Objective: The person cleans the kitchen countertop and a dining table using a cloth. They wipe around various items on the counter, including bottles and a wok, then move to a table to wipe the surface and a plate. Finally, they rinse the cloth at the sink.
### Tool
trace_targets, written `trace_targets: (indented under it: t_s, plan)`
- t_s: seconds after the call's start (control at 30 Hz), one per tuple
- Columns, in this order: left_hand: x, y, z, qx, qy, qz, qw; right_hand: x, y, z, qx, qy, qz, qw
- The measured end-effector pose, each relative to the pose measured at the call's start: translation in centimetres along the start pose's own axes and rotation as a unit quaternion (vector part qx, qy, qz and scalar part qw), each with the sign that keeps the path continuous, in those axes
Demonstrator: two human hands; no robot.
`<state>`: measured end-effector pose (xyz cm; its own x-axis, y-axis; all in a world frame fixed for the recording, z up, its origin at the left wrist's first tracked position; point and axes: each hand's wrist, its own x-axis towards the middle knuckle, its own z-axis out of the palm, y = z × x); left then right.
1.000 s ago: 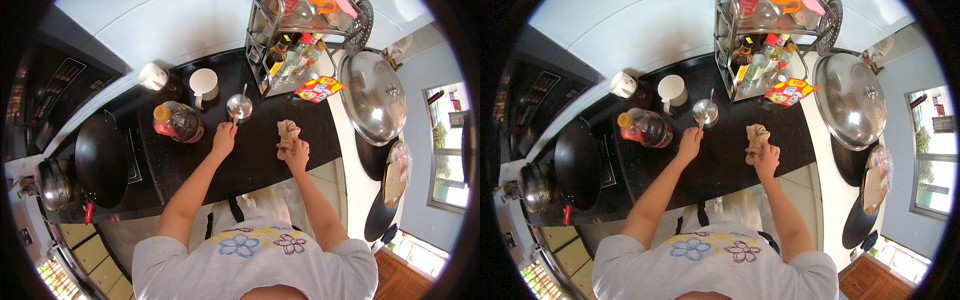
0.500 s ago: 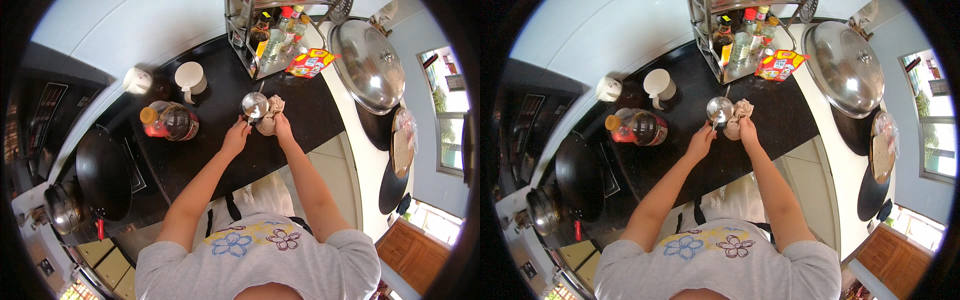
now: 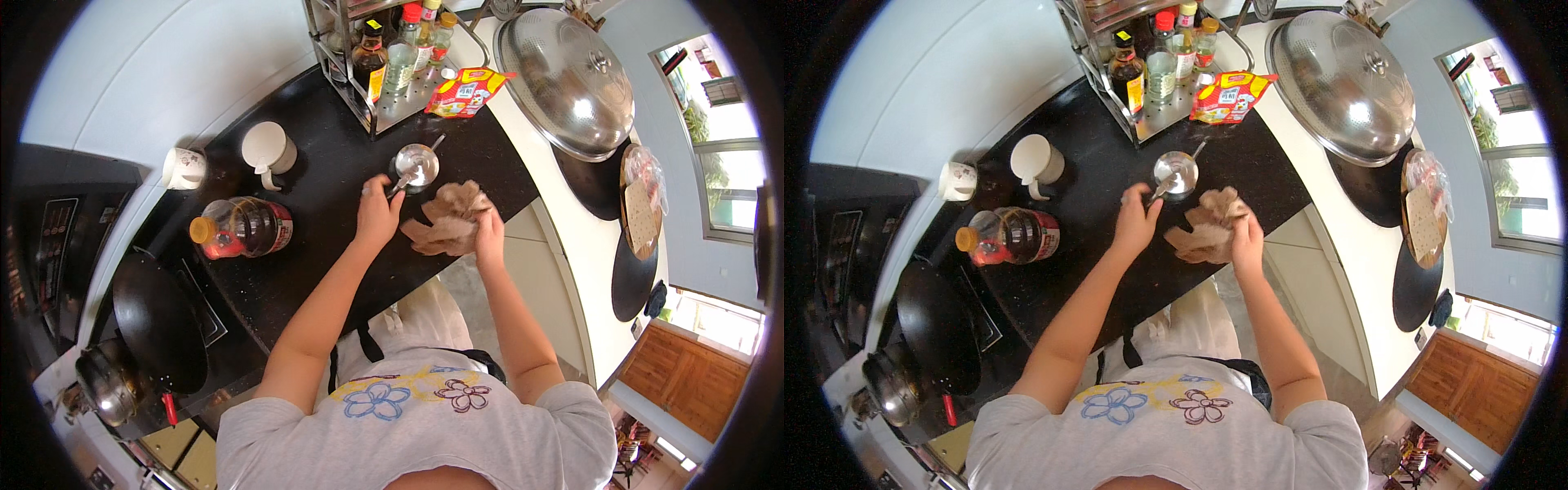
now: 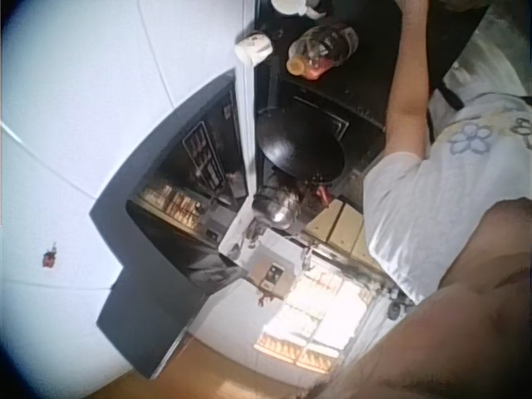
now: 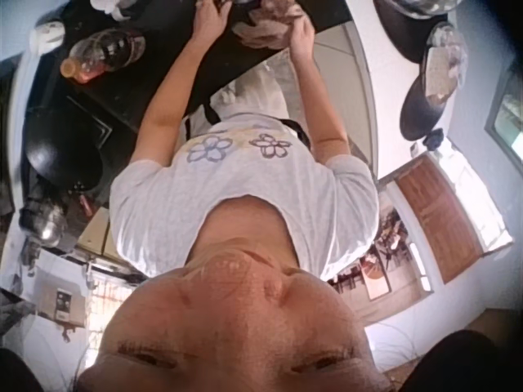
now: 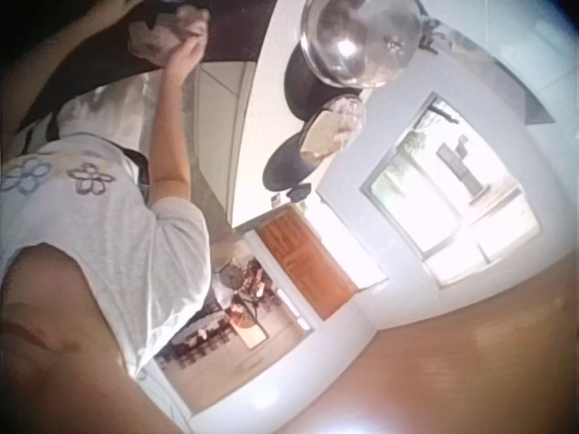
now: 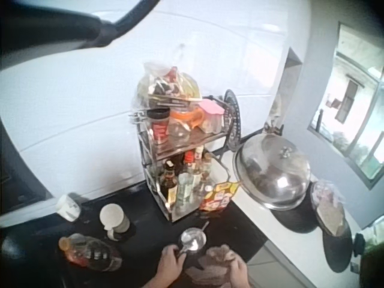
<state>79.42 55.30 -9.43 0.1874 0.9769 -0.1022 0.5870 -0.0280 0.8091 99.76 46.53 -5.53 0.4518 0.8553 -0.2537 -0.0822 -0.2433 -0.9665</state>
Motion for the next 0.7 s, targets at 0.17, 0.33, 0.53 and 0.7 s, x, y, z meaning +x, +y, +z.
trace_targets:
  t_s: [0.17,0.33,0.53,0.7]
  plan:
    - [2.0,2.1,-1.0,-0.021,-0.059,0.030,0.998,6.2,-2.1,2.7,-0.231,-0.084,-0.243,0.938]
    - [2.8,1.5,-0.3,0.056,-0.063,0.064,0.994,8.1,-2.8,6.5,-0.438,-0.158,-0.156,0.871]
    - [1.4,2.9,3.1,0.110,-0.042,-0.005,0.993,3.3,1.4,5.6,-0.517,-0.013,-0.360,0.777]
    - [-0.5,3.0,3.9,-0.046,-0.051,0.070,0.995,2.7,0.7,3.0,-0.499,-0.096,-0.257,0.822]
